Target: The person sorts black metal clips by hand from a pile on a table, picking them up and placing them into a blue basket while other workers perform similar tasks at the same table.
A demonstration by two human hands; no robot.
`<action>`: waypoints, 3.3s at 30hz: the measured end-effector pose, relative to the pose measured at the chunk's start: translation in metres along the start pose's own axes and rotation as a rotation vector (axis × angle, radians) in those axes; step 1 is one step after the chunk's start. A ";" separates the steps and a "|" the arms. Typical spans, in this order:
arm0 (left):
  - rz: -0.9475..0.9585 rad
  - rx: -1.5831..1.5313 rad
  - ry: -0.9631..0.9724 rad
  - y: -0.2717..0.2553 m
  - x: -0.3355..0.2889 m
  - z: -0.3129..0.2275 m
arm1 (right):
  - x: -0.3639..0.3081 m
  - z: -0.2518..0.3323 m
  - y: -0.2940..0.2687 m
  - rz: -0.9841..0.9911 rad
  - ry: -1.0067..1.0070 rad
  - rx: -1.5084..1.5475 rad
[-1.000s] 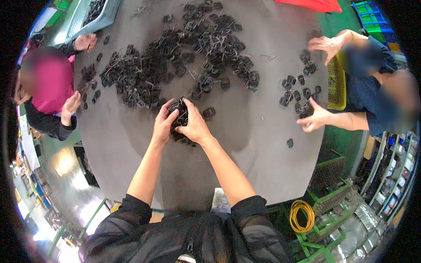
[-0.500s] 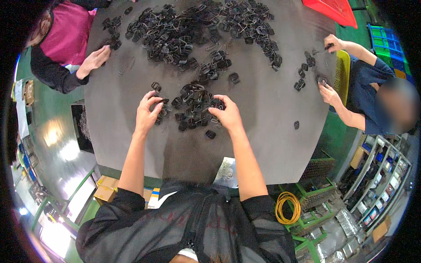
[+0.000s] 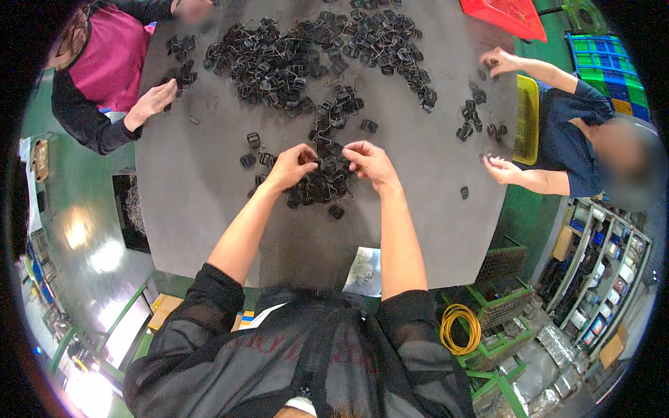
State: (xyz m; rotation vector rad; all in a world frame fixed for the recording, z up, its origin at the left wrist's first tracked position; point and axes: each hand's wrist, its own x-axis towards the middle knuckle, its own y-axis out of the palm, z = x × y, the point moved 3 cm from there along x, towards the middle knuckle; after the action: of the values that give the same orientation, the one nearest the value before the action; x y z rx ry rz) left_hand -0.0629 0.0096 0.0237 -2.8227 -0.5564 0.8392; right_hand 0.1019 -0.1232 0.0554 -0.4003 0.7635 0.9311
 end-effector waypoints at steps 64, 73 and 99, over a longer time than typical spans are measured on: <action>-0.504 0.381 0.003 -0.052 -0.095 0.065 | -0.019 0.014 0.110 0.485 0.002 0.225; -0.122 -0.448 -0.237 -0.098 -0.131 0.071 | 0.010 -0.013 0.142 -0.114 -0.410 -1.113; 0.266 -0.870 -0.149 -0.077 -0.148 0.048 | 0.009 -0.025 0.103 0.149 -0.108 -0.470</action>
State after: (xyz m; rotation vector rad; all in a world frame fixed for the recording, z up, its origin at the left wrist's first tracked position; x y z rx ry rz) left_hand -0.2281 0.0243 0.0761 -3.7069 -0.7094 1.0546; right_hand 0.0088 -0.0765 0.0334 -0.7036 0.4749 1.2661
